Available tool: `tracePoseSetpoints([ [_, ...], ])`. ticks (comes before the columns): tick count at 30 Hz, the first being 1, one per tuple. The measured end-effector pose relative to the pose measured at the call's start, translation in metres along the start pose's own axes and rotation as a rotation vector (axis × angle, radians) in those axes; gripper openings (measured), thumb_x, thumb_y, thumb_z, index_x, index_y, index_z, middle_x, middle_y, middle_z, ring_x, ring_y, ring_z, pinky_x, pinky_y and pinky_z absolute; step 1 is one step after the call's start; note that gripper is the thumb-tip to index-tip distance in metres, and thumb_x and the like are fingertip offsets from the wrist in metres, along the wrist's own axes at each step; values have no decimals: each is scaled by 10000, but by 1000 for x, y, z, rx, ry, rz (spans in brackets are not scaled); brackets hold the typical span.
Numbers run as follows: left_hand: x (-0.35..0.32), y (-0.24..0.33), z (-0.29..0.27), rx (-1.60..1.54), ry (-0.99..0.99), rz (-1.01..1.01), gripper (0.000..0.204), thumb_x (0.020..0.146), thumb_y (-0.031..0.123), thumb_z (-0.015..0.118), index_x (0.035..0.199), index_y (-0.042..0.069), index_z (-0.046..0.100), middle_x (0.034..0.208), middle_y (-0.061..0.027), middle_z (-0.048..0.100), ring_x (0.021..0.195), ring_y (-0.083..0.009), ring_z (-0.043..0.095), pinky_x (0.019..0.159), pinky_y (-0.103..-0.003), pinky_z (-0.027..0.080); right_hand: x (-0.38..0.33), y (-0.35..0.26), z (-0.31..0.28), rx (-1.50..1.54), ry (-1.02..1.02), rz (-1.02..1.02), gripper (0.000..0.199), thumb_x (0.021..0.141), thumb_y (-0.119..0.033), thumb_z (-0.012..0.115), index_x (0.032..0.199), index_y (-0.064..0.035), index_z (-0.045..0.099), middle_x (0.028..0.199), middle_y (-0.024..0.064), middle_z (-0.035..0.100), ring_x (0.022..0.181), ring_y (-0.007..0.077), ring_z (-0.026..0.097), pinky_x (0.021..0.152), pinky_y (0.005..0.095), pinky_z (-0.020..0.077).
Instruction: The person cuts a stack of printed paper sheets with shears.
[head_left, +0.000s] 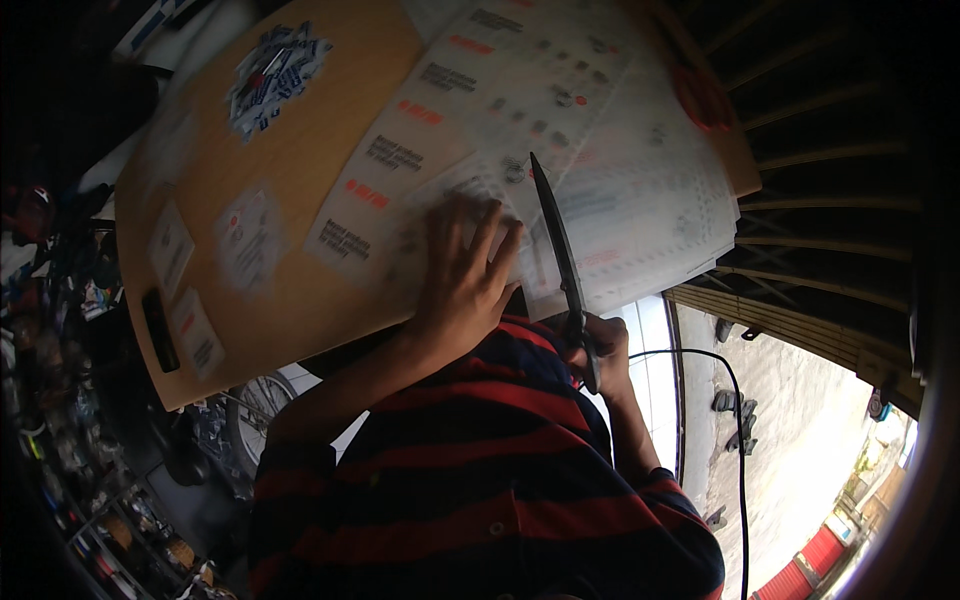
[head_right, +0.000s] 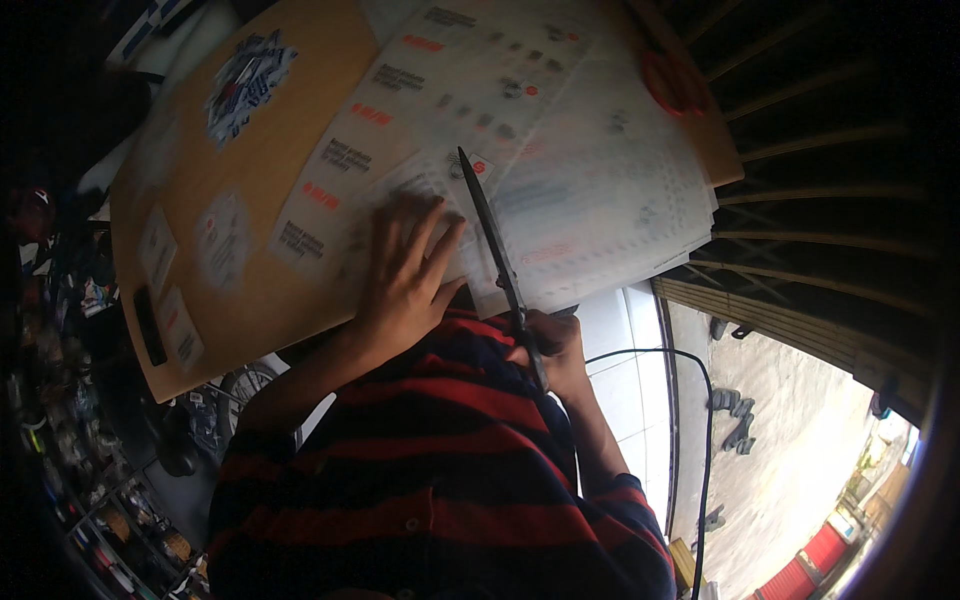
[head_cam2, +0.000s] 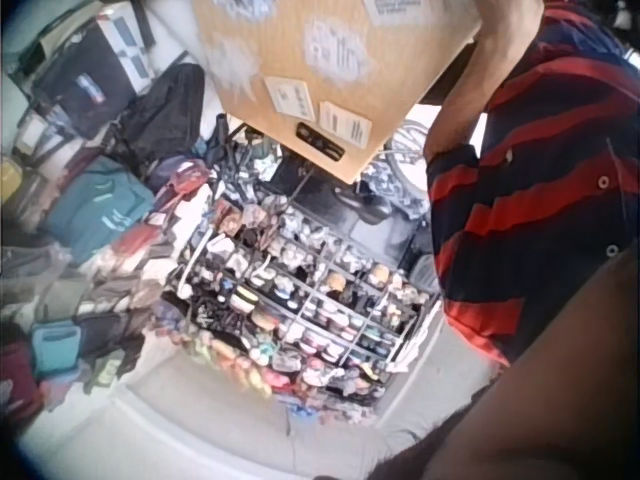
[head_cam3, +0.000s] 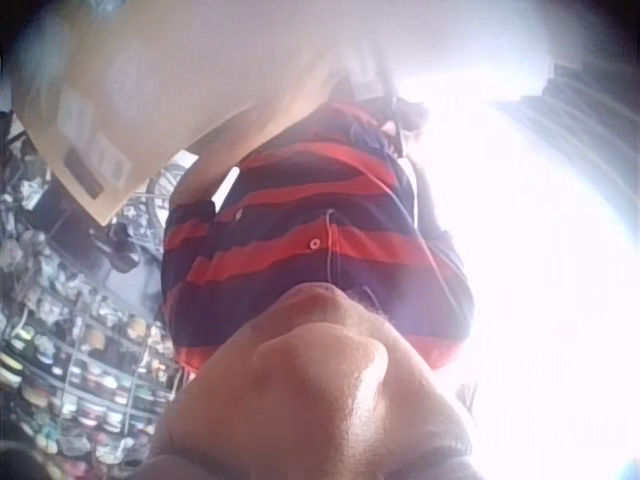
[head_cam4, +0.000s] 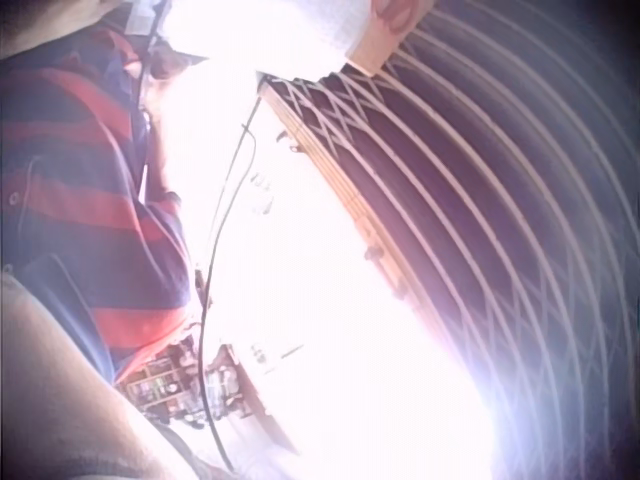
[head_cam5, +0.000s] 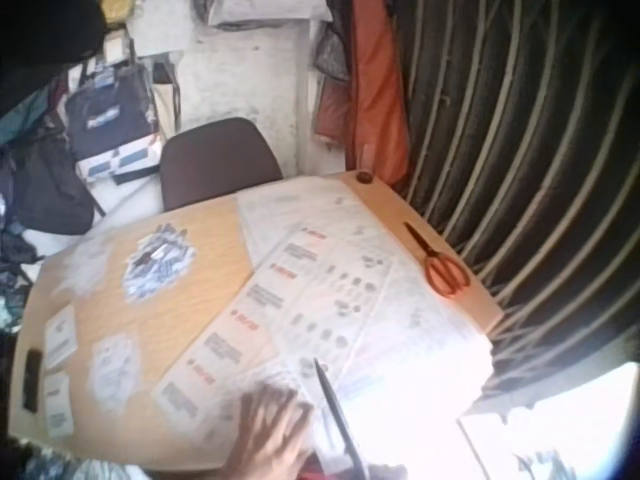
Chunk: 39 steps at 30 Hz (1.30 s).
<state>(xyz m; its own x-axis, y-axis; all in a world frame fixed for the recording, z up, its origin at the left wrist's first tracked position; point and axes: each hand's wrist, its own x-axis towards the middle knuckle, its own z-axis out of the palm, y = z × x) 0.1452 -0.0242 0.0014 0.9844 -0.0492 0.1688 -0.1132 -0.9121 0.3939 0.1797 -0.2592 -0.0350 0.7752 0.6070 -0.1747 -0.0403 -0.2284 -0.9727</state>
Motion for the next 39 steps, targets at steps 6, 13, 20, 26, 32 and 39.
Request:
tracePoseSetpoints([
  [6,-6,-9,1,-27,62,60,689,665,80,752,1293,7,477,1343,-167,432,1274,-428,366,1038,-560,319,3,2,-2,3,-26,-17,595,715,-577,738,752,7,634,563,41,544,493,102,495,466,272,373],
  [13,6,-11,-12,-18,39,98,629,626,115,791,1182,-22,532,1168,-143,486,1152,-353,436,964,-501,385,2,6,1,-15,-16,-47,565,729,-550,738,729,2,618,536,46,511,475,125,476,471,285,366],
  [20,15,-8,-13,31,72,93,592,671,149,784,1189,3,538,1147,-142,517,1054,-338,495,906,-453,436,4,6,4,-77,-6,-109,592,761,-595,680,722,-9,607,504,4,490,445,97,468,443,261,347],
  [26,24,-12,-15,44,38,99,584,668,179,788,1171,5,546,1103,-128,542,1022,-307,525,863,-398,475,5,6,3,-102,-16,-88,599,794,-601,648,736,-7,612,495,-15,492,440,71,474,433,246,347],
  [32,31,7,-9,145,57,-10,538,635,135,785,1105,17,552,997,-122,566,940,-301,583,755,-385,521,5,9,3,-88,-8,-77,573,823,-567,634,742,0,618,500,-9,504,443,71,482,428,245,351],
  [39,27,-3,-10,20,132,8,382,671,68,720,1013,44,551,892,-116,581,796,-293,616,678,-376,528,6,-9,2,19,29,0,413,799,-400,707,718,-4,622,522,21,519,482,99,476,476,271,380],
])
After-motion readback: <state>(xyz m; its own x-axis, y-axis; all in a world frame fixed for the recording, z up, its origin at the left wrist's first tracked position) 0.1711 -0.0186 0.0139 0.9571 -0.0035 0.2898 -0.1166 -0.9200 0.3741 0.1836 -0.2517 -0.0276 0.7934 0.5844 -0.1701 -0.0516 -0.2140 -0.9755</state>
